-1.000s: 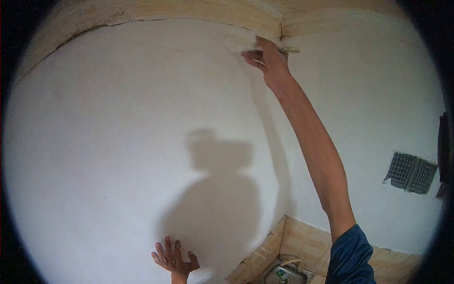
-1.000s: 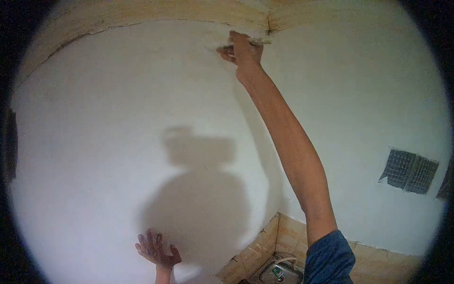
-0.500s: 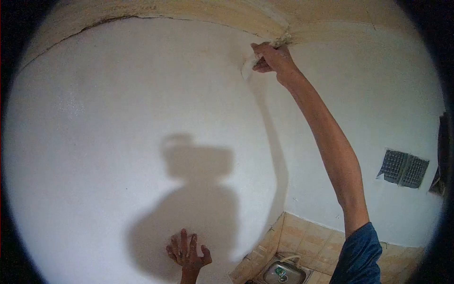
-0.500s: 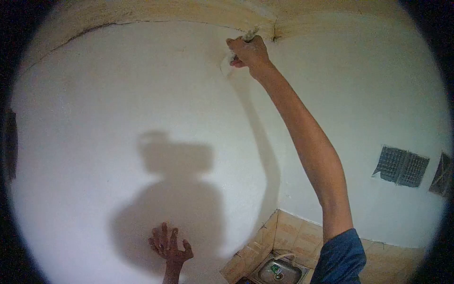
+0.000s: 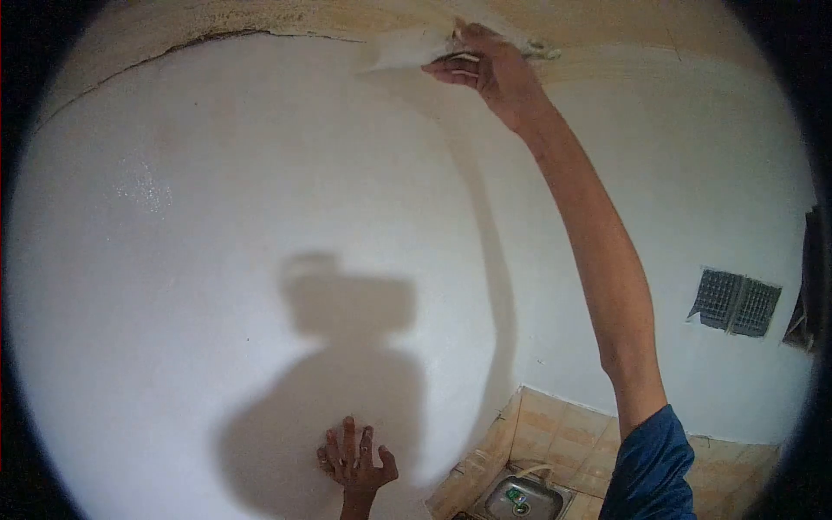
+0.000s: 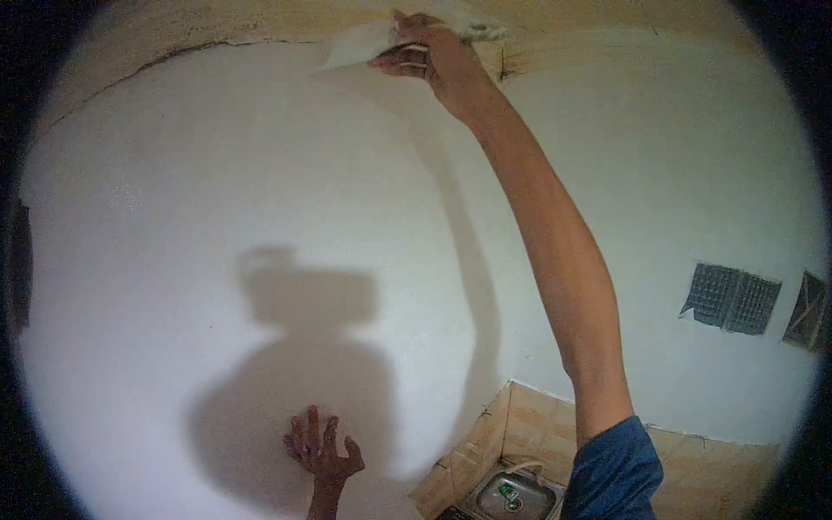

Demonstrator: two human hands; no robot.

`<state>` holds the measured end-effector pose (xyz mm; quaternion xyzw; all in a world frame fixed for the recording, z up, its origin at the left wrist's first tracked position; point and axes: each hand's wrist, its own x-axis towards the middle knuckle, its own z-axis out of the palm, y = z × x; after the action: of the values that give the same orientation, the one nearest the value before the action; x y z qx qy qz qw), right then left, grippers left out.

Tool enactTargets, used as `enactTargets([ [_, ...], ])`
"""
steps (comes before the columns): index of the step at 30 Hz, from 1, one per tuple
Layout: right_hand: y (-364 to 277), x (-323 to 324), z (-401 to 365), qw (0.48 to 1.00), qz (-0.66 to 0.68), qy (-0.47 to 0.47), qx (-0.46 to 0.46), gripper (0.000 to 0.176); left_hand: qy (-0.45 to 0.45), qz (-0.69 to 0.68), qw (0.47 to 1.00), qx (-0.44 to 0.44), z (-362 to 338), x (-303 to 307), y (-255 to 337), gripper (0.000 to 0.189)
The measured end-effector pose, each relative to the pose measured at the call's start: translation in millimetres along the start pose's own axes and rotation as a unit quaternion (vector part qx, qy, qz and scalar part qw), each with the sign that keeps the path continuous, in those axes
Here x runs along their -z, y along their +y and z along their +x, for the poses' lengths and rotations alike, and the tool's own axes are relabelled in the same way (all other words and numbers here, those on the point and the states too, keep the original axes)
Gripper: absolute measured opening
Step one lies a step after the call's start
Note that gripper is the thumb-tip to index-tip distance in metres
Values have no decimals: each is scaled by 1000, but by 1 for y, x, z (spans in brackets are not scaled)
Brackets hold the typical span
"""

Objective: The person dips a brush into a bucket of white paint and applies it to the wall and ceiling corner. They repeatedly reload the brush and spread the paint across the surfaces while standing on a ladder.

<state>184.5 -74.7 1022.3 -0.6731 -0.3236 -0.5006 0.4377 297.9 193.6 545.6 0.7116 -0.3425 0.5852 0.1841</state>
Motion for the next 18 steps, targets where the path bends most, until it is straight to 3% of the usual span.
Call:
enactTargets([
  [6, 27, 22, -28, 992, -2, 72, -101, 32, 8, 16, 1000, -3, -3, 11, 9, 36],
  [12, 29, 39, -23, 983, -104, 52, -140, 36, 8, -9, 1000, 15, -19, 6, 2, 33],
  [16, 35, 48, -19, 989, -79, 46, -117, 34, -8, -11, 1000, 16, -13, 3, 0, 31],
  [18, 26, 49, -15, 977, -172, 50, -119, 31, 9, -25, 1000, 17, -10, 2, 0, 30],
])
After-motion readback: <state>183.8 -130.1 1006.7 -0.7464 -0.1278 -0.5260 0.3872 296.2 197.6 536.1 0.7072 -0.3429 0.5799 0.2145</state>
